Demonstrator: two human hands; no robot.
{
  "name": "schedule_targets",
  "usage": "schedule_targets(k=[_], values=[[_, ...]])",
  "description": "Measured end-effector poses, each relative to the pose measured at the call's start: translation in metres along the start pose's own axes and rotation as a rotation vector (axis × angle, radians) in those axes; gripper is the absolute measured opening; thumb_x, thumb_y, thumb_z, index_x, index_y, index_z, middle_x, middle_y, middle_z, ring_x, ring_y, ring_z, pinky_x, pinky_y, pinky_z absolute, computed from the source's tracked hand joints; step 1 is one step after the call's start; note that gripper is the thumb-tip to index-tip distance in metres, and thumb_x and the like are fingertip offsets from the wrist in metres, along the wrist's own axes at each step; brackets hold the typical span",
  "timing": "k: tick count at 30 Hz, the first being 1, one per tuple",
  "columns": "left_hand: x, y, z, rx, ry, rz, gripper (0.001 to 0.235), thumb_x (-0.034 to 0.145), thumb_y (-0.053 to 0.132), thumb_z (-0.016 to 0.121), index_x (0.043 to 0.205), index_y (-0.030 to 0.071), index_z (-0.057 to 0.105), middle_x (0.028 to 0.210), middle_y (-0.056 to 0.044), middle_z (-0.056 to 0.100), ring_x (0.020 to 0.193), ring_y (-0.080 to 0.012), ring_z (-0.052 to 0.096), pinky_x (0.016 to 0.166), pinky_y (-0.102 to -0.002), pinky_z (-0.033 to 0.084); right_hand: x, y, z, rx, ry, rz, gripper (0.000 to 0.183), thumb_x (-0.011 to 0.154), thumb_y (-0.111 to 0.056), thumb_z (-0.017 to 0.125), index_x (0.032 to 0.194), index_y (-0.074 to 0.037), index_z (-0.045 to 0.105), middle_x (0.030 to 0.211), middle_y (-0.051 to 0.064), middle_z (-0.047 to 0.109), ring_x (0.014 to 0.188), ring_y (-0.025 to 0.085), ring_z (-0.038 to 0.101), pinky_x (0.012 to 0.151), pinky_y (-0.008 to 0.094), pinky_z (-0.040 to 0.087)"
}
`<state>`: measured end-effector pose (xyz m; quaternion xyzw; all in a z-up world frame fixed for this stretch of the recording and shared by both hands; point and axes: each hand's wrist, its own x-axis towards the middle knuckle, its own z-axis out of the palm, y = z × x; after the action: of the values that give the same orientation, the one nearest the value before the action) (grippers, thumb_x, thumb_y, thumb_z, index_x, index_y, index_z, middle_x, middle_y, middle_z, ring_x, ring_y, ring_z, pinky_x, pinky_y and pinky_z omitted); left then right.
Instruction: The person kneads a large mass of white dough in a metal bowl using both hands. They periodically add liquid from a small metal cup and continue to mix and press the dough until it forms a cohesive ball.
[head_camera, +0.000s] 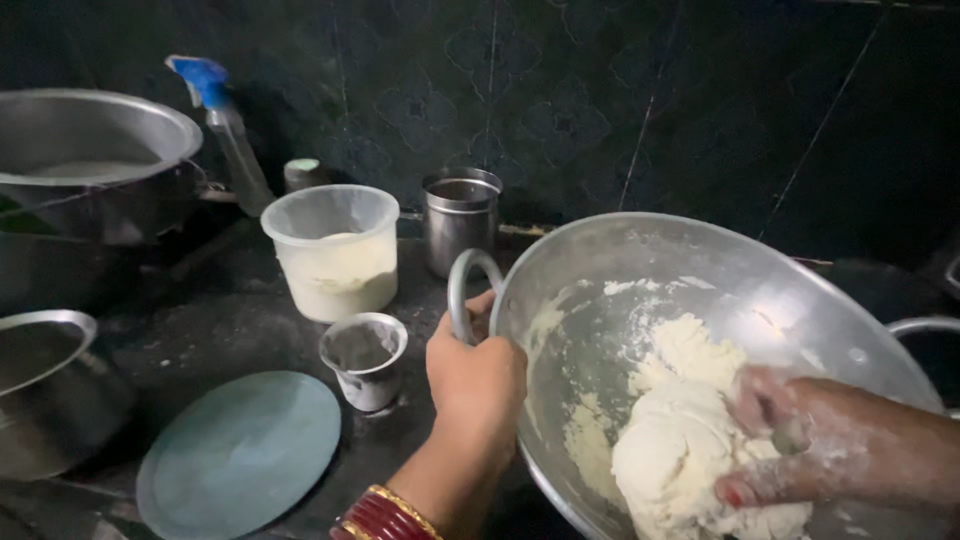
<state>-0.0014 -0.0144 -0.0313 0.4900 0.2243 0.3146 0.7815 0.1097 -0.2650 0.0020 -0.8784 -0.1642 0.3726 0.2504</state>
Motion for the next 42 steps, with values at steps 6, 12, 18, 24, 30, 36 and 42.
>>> schedule_targets(k=[6, 12, 18, 24, 30, 36, 42], values=[[0.001, 0.006, 0.003, -0.01, -0.076, 0.049, 0.056, 0.07, -0.011, 0.049, 0.122, -0.001, 0.066, 0.096, -0.013, 0.076, 0.075, -0.0164, 0.07, 0.068, -0.028, 0.055, 0.022, -0.028, 0.021, -0.381, -0.069, -0.292, 0.037, 0.077, -0.025, 0.074, 0.11, -0.01, 0.069, 0.1, 0.013, 0.076, 0.095, 0.025, 0.073, 0.085, 0.042, 0.06], [0.004, 0.022, 0.007, 0.394, 0.023, 0.002, 0.043, 0.072, 0.005, 0.059, 0.111, 0.014, 0.076, 0.093, -0.012, 0.079, 0.086, -0.0214, 0.075, 0.082, -0.03, 0.054, 0.057, -0.088, 0.033, -0.992, 0.208, -0.715, 0.052, 0.067, -0.01, 0.07, 0.118, -0.021, 0.072, 0.105, 0.009, 0.076, 0.105, 0.027, 0.071, 0.09, 0.041, 0.055], [0.005, 0.022, -0.002, 0.477, 0.03, 0.036, 0.041, 0.071, 0.01, 0.061, 0.108, 0.014, 0.079, 0.094, -0.009, 0.081, 0.09, -0.0226, 0.076, 0.085, -0.032, 0.055, 0.102, -0.1, 0.045, -0.724, 0.576, -0.382, 0.043, 0.097, -0.016, 0.044, 0.129, -0.029, 0.07, 0.108, 0.014, 0.075, 0.098, 0.026, 0.074, 0.095, 0.042, 0.055], [-0.007, 0.033, 0.0, 0.512, 0.044, -0.095, 0.045, 0.073, 0.014, 0.066, 0.117, 0.022, 0.072, 0.096, -0.008, 0.078, 0.092, -0.0227, 0.078, 0.088, -0.033, 0.056, 0.084, -0.105, 0.037, 0.411, 0.749, -0.192, 0.041, 0.107, -0.017, 0.04, 0.126, -0.008, 0.075, 0.11, 0.017, 0.08, 0.096, 0.03, 0.075, 0.089, 0.043, 0.058], [0.0, 0.019, 0.001, 0.513, 0.097, 0.056, 0.042, 0.072, 0.011, 0.063, 0.112, 0.017, 0.076, 0.099, -0.008, 0.079, 0.091, -0.0201, 0.074, 0.086, -0.032, 0.053, 0.024, -0.089, -0.01, 0.432, 0.552, -0.075, 0.073, 0.081, -0.001, 0.081, 0.146, -0.013, 0.049, 0.124, 0.023, 0.072, 0.101, 0.029, 0.076, 0.088, 0.044, 0.058], [0.007, 0.012, 0.003, 0.249, 0.129, -0.134, 0.046, 0.073, -0.001, 0.054, 0.112, 0.011, 0.075, 0.087, -0.017, 0.078, 0.07, -0.0259, 0.071, 0.066, -0.036, 0.053, -0.002, -0.042, 0.025, -0.666, 0.294, -0.124, 0.08, 0.071, -0.035, 0.096, 0.139, -0.017, 0.059, 0.133, 0.006, 0.068, 0.123, 0.014, 0.066, 0.108, 0.031, 0.05], [-0.003, 0.018, 0.004, 0.345, 0.111, -0.036, 0.044, 0.073, 0.0, 0.057, 0.111, 0.01, 0.076, 0.086, -0.014, 0.078, 0.071, -0.0186, 0.07, 0.069, -0.03, 0.053, 0.028, -0.027, 0.011, -0.302, 0.017, -0.272, 0.062, 0.076, -0.034, 0.084, 0.129, -0.009, 0.064, 0.122, 0.011, 0.073, 0.107, 0.019, 0.073, 0.092, 0.032, 0.058]])
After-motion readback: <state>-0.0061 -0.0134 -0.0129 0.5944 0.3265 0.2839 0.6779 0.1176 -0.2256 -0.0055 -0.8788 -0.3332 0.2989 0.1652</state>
